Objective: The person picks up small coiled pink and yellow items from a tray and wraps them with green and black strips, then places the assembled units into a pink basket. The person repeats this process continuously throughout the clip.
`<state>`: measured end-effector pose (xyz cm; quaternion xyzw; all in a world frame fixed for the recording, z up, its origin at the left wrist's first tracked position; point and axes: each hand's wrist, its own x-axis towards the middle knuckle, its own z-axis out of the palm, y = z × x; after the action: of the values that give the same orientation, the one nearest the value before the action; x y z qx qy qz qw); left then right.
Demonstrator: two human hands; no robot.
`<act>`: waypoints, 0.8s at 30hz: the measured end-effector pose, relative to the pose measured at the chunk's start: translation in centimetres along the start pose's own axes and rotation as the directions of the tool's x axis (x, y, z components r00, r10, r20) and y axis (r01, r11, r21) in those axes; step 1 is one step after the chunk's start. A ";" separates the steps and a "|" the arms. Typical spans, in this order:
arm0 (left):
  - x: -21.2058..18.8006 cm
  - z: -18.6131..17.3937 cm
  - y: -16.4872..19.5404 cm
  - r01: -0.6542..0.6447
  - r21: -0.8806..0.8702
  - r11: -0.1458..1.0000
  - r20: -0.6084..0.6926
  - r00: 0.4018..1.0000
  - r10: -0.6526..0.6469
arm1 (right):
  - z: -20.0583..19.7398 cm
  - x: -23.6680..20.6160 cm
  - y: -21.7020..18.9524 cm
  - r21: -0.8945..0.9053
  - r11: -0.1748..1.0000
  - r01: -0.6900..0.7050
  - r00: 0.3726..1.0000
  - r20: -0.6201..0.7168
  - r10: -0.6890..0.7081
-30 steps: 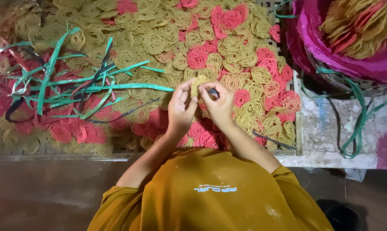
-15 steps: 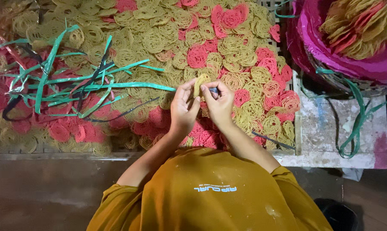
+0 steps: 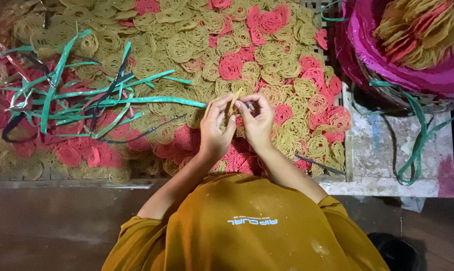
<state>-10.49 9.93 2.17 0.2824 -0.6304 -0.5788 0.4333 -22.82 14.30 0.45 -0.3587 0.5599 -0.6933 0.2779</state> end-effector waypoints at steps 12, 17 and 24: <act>4.8 -2.7 3.7 -0.375 0.427 0.823 0.216 0.926 0.310 | -3.8 3.4 -0.4 -0.327 0.935 0.141 0.937 0.349 -0.020; 7.5 -3.1 5.4 -0.340 0.351 0.872 0.190 0.938 0.290 | -4.8 3.8 -1.9 -0.788 0.386 0.479 0.877 0.441 -0.189; 10.6 -1.6 5.8 -0.277 0.215 0.936 0.353 0.916 0.190 | -2.7 4.7 -1.2 0.105 0.994 -0.041 0.967 0.253 0.013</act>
<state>-13.17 1.06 10.06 0.1591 -0.7933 -0.4731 0.3486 -27.76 12.38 2.16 -0.4202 0.4862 -0.6680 0.3754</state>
